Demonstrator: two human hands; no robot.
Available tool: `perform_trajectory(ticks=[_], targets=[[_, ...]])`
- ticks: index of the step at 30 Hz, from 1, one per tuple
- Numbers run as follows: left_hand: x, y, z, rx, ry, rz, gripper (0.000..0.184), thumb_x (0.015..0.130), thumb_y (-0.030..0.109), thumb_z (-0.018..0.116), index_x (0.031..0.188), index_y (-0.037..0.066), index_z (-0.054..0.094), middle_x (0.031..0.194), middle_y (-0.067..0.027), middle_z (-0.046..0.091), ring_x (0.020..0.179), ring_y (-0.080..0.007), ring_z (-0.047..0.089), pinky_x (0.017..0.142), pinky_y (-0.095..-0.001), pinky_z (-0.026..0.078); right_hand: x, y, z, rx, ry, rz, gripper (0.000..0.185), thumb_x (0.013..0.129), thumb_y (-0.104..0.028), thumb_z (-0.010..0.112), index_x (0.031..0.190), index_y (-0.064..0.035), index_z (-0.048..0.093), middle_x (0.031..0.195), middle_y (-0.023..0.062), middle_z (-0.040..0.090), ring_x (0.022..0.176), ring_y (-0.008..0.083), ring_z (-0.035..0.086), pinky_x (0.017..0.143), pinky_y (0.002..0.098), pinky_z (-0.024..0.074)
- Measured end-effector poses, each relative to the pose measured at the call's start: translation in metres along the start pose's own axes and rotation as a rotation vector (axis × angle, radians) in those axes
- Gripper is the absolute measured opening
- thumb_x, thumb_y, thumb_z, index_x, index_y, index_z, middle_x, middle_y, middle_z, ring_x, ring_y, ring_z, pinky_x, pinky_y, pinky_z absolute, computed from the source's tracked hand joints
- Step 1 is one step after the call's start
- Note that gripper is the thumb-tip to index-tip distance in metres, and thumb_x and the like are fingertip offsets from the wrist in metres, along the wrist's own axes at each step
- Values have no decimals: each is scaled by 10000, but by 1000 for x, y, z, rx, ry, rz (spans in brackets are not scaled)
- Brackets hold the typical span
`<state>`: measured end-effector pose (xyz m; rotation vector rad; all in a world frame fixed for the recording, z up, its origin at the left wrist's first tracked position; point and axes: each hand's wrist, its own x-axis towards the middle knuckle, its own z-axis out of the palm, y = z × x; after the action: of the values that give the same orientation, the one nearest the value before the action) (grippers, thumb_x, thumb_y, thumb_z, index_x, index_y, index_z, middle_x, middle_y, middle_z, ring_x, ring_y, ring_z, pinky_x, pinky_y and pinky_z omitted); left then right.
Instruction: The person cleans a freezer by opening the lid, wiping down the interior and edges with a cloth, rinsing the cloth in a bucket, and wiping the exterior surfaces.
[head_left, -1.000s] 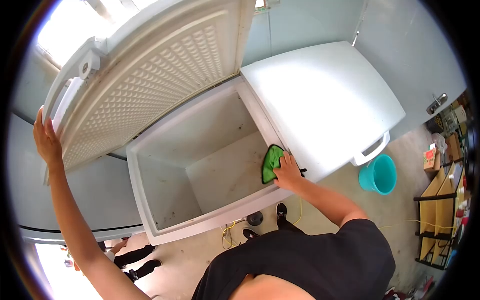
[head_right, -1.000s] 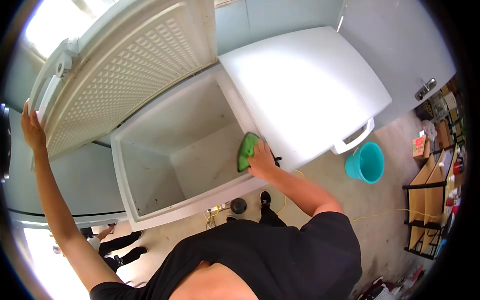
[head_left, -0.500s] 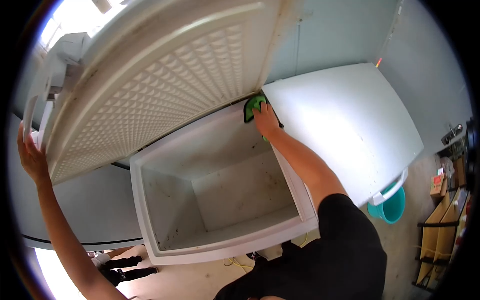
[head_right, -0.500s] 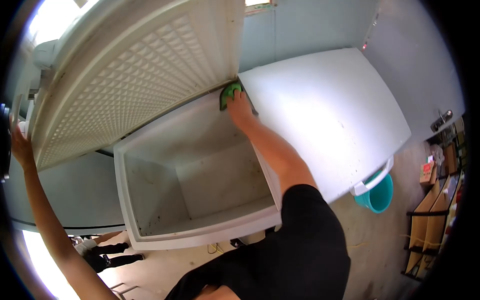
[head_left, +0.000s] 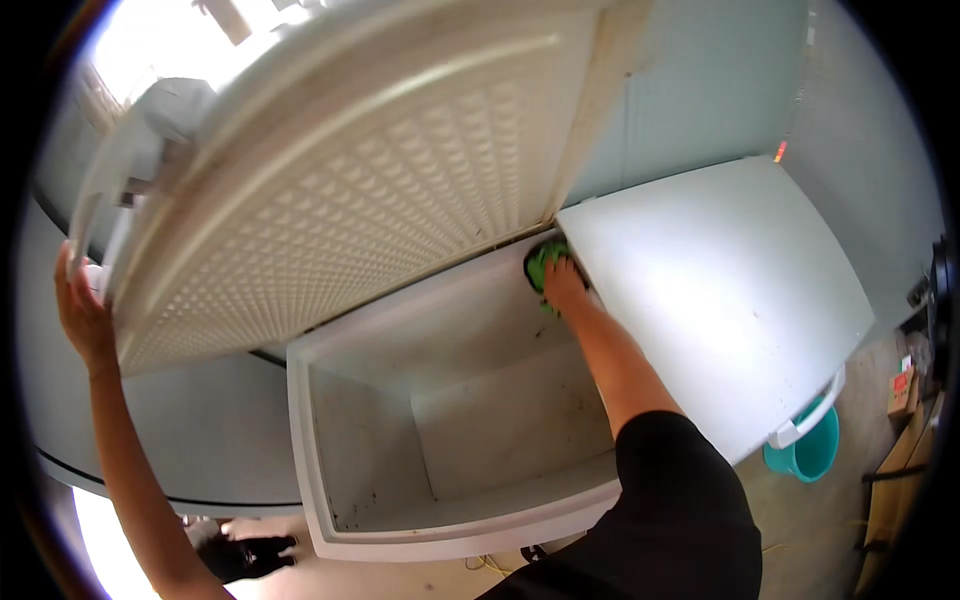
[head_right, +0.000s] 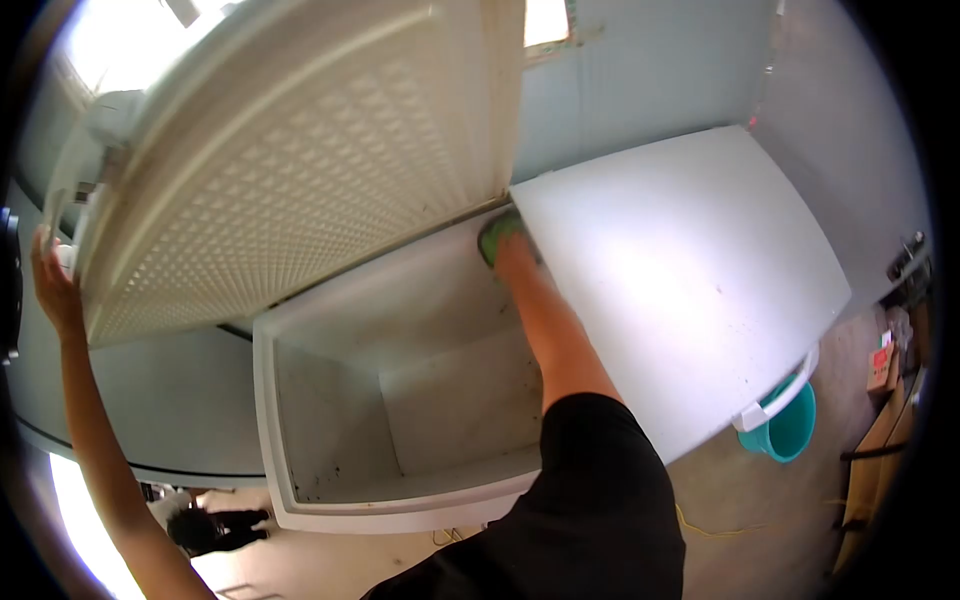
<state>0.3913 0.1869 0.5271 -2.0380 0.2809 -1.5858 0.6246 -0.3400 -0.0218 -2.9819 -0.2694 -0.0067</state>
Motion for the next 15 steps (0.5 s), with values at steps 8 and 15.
perform_trajectory(ticks=[8, 15], targets=[[17, 79, -39, -346, -36, -177, 331, 970, 280, 425, 1243, 114, 514, 1068, -81, 587, 939, -233, 564, 827, -332, 462, -301, 0, -30, -151, -158, 27, 587, 883, -126, 460, 1380, 78, 224, 1322, 337, 319, 1203, 444, 357, 1007, 477, 332], [-7, 100, -101, -376, -199, -133, 328, 946, 290, 473, 1199, 88, 525, 1069, -82, 583, 970, -262, 535, 831, -368, 436, -516, 29, -53, 74, -330, 140, 316, 789, -97, 539, 1069, 40, 593, 1048, 277, 575, 932, 401, 574, 759, 457, 503]])
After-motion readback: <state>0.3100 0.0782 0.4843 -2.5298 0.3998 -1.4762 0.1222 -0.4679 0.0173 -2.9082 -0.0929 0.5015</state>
